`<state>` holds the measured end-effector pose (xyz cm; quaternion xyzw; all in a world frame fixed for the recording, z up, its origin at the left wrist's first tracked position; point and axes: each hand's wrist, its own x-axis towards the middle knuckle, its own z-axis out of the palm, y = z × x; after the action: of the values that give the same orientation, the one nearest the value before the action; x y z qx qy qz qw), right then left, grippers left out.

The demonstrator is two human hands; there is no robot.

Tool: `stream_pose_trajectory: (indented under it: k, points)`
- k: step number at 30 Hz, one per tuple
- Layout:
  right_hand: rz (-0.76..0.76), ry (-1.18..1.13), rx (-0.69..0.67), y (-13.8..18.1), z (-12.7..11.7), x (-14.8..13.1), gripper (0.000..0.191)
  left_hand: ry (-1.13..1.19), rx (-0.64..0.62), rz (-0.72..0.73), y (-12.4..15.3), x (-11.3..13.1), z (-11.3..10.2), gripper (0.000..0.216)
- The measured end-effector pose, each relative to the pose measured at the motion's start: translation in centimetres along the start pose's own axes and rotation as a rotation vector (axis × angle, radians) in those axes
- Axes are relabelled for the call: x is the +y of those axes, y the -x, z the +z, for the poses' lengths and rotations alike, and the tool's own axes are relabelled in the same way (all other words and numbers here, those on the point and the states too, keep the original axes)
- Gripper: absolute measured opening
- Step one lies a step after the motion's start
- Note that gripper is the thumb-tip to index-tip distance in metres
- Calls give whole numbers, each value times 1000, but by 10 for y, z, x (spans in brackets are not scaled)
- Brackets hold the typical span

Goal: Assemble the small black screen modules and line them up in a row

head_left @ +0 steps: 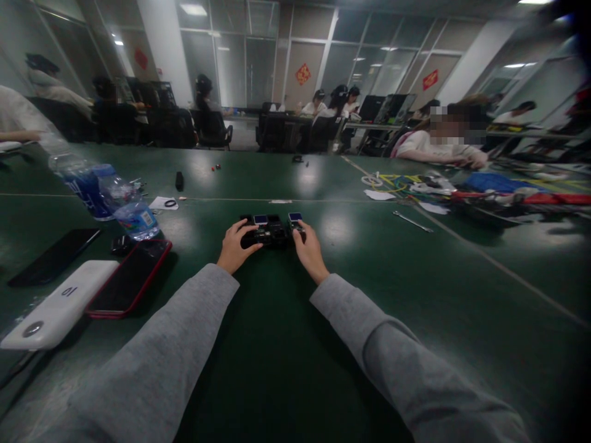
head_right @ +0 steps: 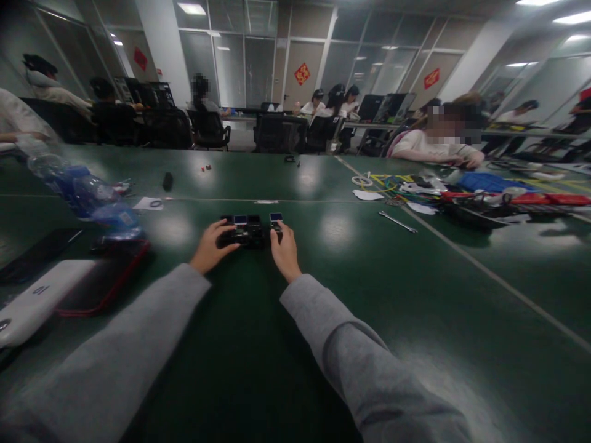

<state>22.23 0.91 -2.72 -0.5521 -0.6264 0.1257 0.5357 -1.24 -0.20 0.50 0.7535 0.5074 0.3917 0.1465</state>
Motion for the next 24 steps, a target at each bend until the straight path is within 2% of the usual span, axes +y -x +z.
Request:
stream_pose_trajectory:
  k: [8,14,24]
  points:
    - [-18,-37,-47,-2,1,1,36,109,-7,11,-2,-10,2,51]
    - [21,-95,-73,-1,1,-2,35,87,-2,3,-3,-13,3,59]
    - [46,-190,-128,0,0,-7,35,86,5,7,-3,-13,4,60]
